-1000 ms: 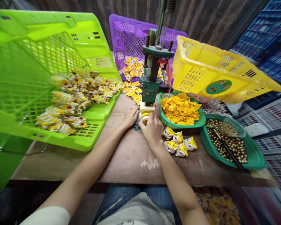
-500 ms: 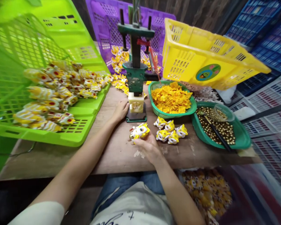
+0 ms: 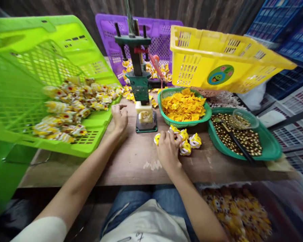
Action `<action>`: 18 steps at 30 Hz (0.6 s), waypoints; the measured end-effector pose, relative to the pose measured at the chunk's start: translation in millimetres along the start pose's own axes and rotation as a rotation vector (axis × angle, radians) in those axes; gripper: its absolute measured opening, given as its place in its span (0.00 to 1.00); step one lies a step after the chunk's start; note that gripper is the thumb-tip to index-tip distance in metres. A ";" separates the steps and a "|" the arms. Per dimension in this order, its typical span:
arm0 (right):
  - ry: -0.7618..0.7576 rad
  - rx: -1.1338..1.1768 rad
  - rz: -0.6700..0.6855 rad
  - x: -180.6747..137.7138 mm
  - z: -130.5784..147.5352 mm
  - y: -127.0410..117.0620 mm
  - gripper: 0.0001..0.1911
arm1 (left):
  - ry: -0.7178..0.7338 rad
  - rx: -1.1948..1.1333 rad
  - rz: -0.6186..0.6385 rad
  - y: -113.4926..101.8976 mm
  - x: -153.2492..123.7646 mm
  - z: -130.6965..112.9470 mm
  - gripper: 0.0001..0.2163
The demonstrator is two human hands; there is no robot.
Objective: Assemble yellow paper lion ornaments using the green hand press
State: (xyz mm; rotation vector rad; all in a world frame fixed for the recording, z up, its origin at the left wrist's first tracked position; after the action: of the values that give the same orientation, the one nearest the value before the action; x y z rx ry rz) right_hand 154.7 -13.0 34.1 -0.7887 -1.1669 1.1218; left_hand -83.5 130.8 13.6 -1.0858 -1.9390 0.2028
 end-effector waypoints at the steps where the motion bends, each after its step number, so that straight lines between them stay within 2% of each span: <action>1: 0.018 -0.029 -0.022 -2.1 -4.1 2.7 0.22 | 0.002 0.024 0.006 -3.5 -1.8 0.6 0.12; 4: 0.015 -0.065 -0.080 -8.7 -14.9 7.0 0.28 | 0.010 0.190 0.137 -19.8 -14.9 -3.5 0.13; 7: -0.062 -0.069 -0.087 -11.3 -17.9 3.5 0.21 | -0.008 0.427 0.268 -48.3 -28.9 -13.6 0.16; 9: -0.082 -0.072 -0.095 -11.1 -14.9 -3.1 0.16 | -0.079 0.555 0.238 -73.2 -32.2 -17.8 0.18; 12: -0.077 -0.090 -0.139 -11.7 -5.7 -14.7 0.14 | -0.272 0.703 0.157 -109.0 -30.9 -13.9 0.19; 15: -0.072 -0.098 -0.184 -14.1 0.7 -20.4 0.15 | -0.441 0.772 0.161 -131.6 -31.5 -0.8 0.18; 16: -0.070 -0.088 -0.190 -14.8 0.9 -20.8 0.15 | -0.451 0.768 0.150 -136.1 -32.7 3.6 0.17; 18: -0.064 -0.046 -0.208 -15.7 -0.5 -21.9 0.16 | -0.365 0.653 0.166 -140.2 -35.8 10.4 0.16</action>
State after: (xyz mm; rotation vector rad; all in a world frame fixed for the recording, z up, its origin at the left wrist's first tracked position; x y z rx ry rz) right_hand 160.7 -34.3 49.5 -0.6538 -1.3006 0.9565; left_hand -168.7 21.8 57.1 -0.7942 -1.8732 1.1068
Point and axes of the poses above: each hand's wrist, its own x-axis towards the middle knuckle, its own y-axis out of the palm, z = x × y, the point moved 2 cm from there along x, towards the middle knuckle, and after that the axes turned 9 degrees about y, right-handed, at the moved point
